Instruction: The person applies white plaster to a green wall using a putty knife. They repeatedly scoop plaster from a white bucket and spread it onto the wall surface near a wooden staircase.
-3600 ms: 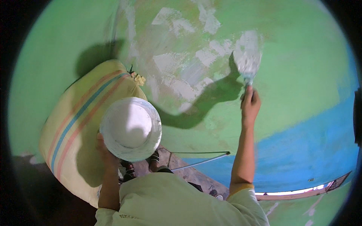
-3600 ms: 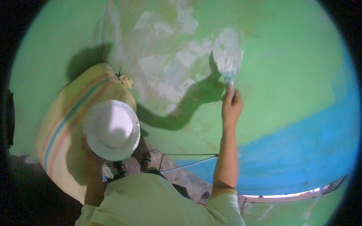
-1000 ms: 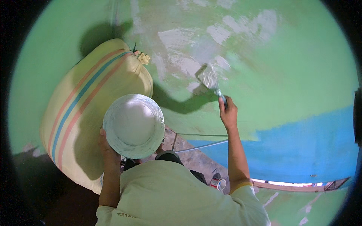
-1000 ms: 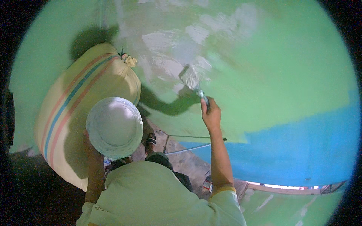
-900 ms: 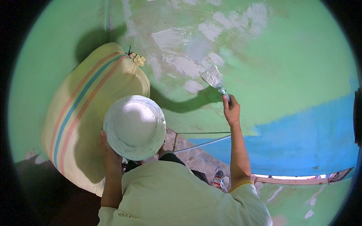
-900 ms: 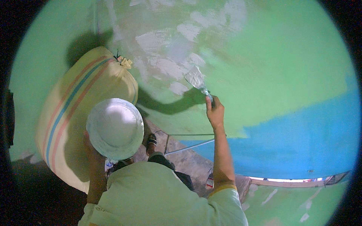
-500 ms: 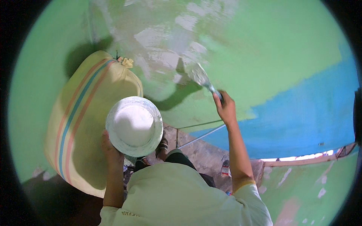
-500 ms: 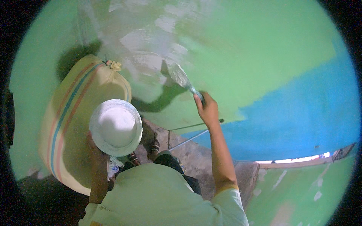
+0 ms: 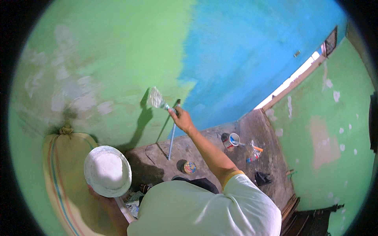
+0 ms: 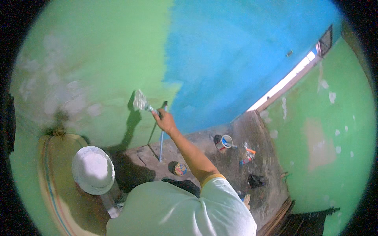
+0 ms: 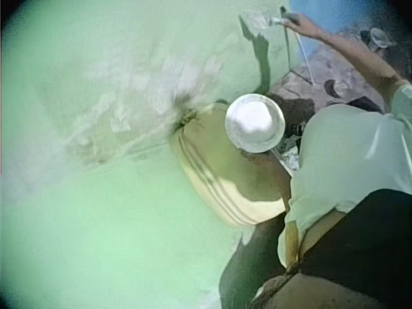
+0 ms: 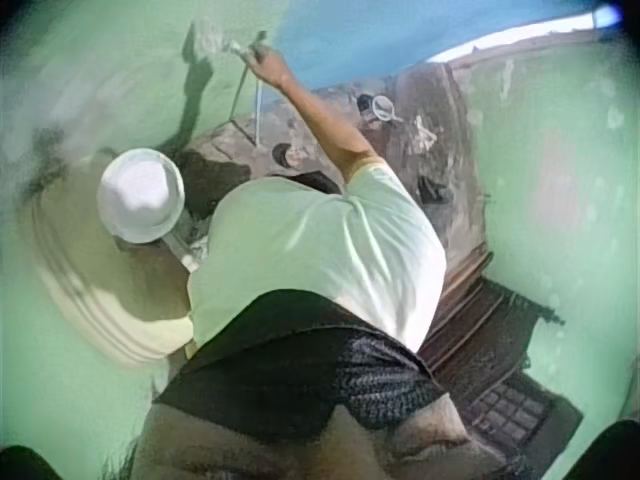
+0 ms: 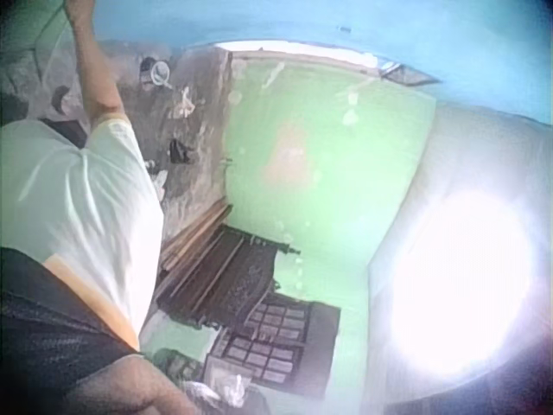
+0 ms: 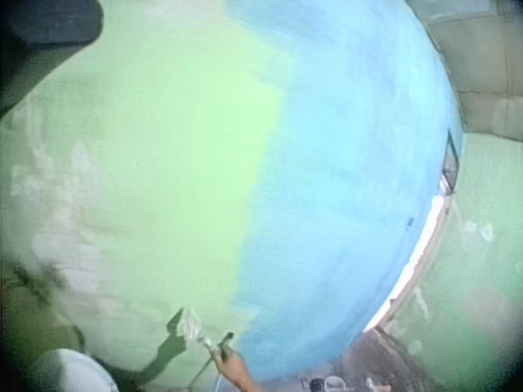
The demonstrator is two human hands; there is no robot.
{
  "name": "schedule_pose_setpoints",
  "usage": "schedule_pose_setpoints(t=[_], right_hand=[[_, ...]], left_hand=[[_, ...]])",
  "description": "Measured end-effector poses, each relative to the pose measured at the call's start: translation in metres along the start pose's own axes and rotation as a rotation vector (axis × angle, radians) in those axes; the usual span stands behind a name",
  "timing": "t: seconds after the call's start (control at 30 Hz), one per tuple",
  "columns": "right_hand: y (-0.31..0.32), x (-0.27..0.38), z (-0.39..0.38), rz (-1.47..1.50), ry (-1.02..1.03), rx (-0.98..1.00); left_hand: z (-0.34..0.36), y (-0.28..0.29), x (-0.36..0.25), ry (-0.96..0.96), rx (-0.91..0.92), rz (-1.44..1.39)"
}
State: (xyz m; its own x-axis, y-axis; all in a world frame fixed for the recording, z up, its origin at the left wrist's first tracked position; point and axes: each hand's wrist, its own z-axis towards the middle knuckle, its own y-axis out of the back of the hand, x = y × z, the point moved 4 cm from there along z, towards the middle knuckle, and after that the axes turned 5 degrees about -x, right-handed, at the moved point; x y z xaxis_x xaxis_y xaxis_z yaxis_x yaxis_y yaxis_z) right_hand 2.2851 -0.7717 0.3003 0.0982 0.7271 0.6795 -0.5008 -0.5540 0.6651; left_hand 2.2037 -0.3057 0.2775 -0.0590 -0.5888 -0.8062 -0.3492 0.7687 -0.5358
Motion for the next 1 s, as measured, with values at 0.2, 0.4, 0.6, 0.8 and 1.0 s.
schedule_pose_setpoints(t=[0.2, 0.4, 0.6, 0.8, 1.0], right_hand=[[0.068, -0.134, -0.145, -0.038, -0.241, 0.070], [0.152, -0.264, -0.301, -0.207, -0.778, -0.050], [0.197, -0.322, -0.491, -0.257, -1.238, -0.148], [0.186, -0.289, -0.643, -0.270, -1.593, -0.285], [0.112, -0.254, -0.770, -0.199, -1.747, -0.350]], left_hand=[[-0.040, -0.062, 0.056, 0.096, 0.130, 0.100], [-0.073, -0.152, 0.113, 0.203, 0.328, 0.203], [-0.115, -0.238, 0.183, 0.431, 0.481, 0.296], [-0.136, -0.298, 0.264, 0.574, 0.739, 0.444], [-0.177, -0.358, 0.324, 0.695, 0.818, 0.498]])
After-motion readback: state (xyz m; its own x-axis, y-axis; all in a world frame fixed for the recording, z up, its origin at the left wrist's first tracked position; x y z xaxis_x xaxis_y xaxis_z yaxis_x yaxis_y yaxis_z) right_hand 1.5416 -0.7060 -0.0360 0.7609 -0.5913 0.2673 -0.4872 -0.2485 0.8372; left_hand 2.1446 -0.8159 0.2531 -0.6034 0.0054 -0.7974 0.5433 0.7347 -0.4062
